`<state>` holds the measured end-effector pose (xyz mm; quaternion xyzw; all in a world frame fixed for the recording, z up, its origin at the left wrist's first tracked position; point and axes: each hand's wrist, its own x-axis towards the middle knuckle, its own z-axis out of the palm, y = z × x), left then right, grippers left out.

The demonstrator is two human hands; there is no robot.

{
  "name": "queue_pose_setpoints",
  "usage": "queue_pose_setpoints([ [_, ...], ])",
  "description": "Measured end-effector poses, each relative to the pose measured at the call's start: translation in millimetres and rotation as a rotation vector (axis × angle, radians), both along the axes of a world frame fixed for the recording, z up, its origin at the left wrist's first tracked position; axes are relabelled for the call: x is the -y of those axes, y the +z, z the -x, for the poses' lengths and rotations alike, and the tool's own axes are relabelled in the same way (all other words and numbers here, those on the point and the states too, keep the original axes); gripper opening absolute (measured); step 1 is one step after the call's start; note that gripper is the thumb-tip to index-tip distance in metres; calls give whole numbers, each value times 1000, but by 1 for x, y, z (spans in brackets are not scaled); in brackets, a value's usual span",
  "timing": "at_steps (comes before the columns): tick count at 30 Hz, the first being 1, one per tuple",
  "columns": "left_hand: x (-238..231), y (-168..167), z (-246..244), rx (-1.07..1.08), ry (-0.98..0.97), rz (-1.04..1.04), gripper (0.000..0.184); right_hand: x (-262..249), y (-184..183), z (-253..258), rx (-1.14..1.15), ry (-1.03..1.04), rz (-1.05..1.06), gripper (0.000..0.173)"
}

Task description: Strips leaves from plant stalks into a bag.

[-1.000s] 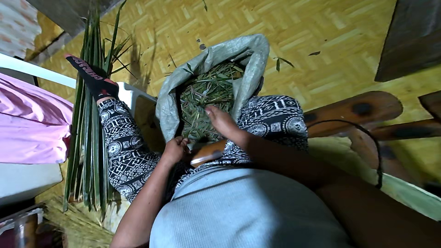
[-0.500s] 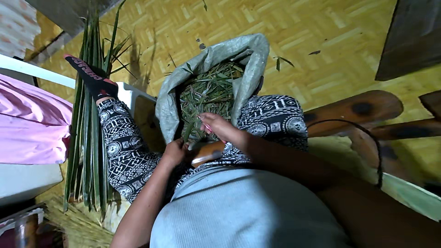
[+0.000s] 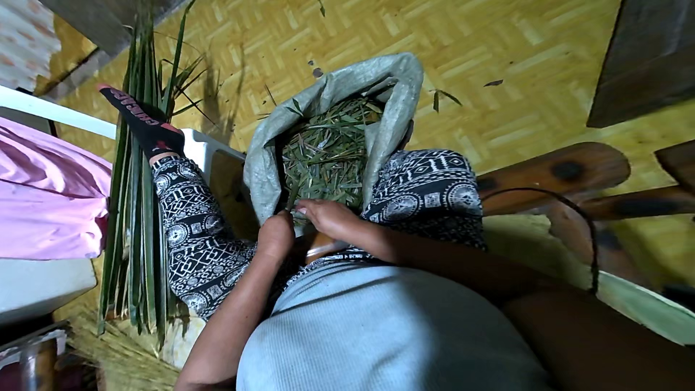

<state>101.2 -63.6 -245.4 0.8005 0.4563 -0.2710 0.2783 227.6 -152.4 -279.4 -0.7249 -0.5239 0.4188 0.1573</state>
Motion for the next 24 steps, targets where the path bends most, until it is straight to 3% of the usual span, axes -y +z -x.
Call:
queue_pose_setpoints([
  [6,0,3,2,15,6,27,36,-4,-18,-10,169,-19,-81,38],
  [11,0,6,6,58,30,59,35,-12,-23,-43,80,-279,25,42],
  [14,-4,3,8,107,99,107,36,-13,-22,-49,-142,-440,37,43],
  [20,-5,-3,7,192,128,208,38,-4,-18,-17,-873,-616,85,38],
  [24,-6,-1,16,213,128,258,34,-7,-23,-24,-996,-748,120,34],
])
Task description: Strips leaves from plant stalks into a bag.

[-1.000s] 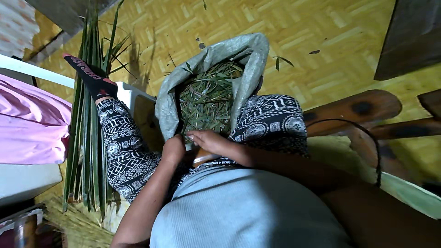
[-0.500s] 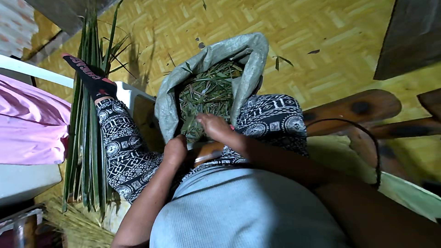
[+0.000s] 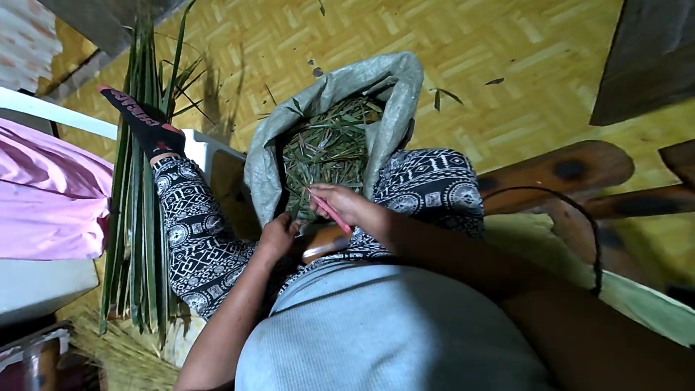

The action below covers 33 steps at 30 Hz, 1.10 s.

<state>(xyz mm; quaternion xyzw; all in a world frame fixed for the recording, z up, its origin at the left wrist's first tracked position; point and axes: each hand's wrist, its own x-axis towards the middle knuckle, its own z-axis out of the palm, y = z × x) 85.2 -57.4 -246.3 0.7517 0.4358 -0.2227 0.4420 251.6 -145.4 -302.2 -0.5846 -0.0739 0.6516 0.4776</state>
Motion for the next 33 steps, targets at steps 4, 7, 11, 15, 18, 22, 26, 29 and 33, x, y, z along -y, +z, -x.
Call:
queue_pose_setpoints([
  [4,0,5,7,-82,-64,2,35,-2,1,-10,314,120,-14,39],
  [7,0,4,5,-149,-78,-64,38,0,14,0,602,382,-89,41],
  [11,0,3,-7,-201,-94,-170,34,10,31,25,775,610,-224,38],
  [15,2,6,-17,-238,-101,-215,32,9,37,28,845,720,-165,39],
  [18,6,4,-19,-240,-128,-241,38,5,30,25,936,753,-95,39],
  [22,6,4,-20,-224,-144,-243,39,5,18,21,1088,750,-102,40],
  [26,6,7,-19,-205,-145,-244,38,1,7,12,1189,708,-77,40],
  [29,6,9,-17,-168,-126,-215,37,-2,2,-8,1134,593,15,42],
  [33,1,6,-11,-98,-53,-149,37,-3,8,-24,915,393,62,42],
])
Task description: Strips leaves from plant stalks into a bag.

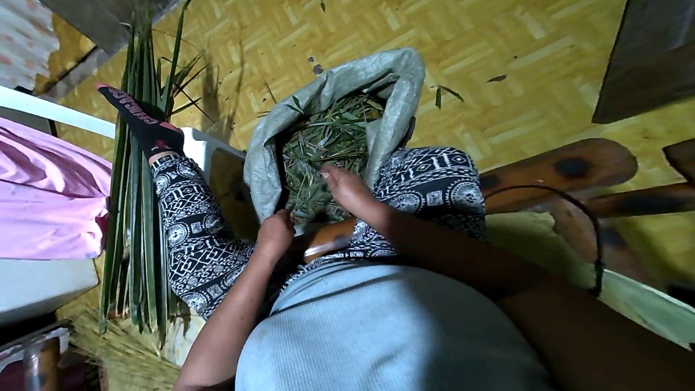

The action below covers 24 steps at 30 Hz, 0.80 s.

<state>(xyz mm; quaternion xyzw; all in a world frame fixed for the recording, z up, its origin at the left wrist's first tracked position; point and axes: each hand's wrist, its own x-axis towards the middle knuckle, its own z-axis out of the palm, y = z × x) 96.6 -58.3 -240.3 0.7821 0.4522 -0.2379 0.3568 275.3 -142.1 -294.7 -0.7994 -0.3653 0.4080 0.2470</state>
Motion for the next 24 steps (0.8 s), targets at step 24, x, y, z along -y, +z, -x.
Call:
queue_pose_setpoints([
  [24,2,-2,-6,-84,-29,-51,32,15,30,51,-91,334,-90,38],
])
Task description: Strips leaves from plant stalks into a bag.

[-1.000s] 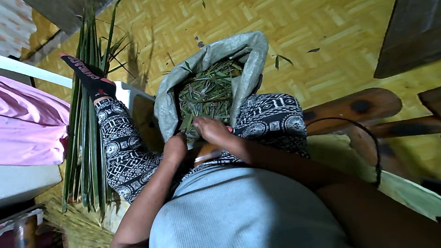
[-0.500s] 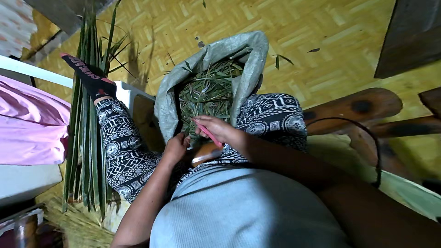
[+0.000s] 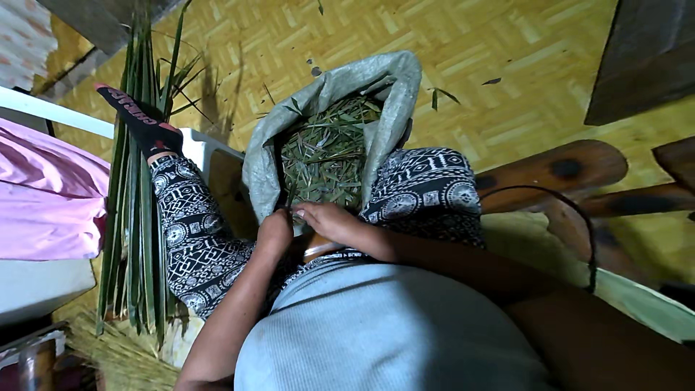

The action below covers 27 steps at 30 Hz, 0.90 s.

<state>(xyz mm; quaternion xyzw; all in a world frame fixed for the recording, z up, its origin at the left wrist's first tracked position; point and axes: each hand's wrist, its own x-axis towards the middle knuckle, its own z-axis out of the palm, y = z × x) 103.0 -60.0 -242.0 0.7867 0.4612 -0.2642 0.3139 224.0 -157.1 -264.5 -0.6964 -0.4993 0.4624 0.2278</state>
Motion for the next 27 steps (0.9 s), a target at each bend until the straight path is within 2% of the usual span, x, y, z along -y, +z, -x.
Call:
queue_pose_setpoints([
  [3,3,-3,-2,8,-13,-19,36,-3,-2,-1,117,7,51,38],
  [9,5,-1,-4,-38,-50,-11,37,-4,-23,-11,324,-5,10,40],
  [13,6,3,0,-31,-52,6,38,-11,-35,-37,308,-163,68,43],
  [16,3,0,6,24,-19,28,38,-13,-34,-54,114,-332,89,43],
  [22,-1,-5,6,154,17,131,39,-9,-29,-25,-715,-563,153,39],
  [25,-3,-10,12,183,19,162,37,-9,-35,-29,-873,-665,175,36],
  [27,-4,-11,17,163,8,175,36,-13,-36,-35,-870,-718,162,38],
])
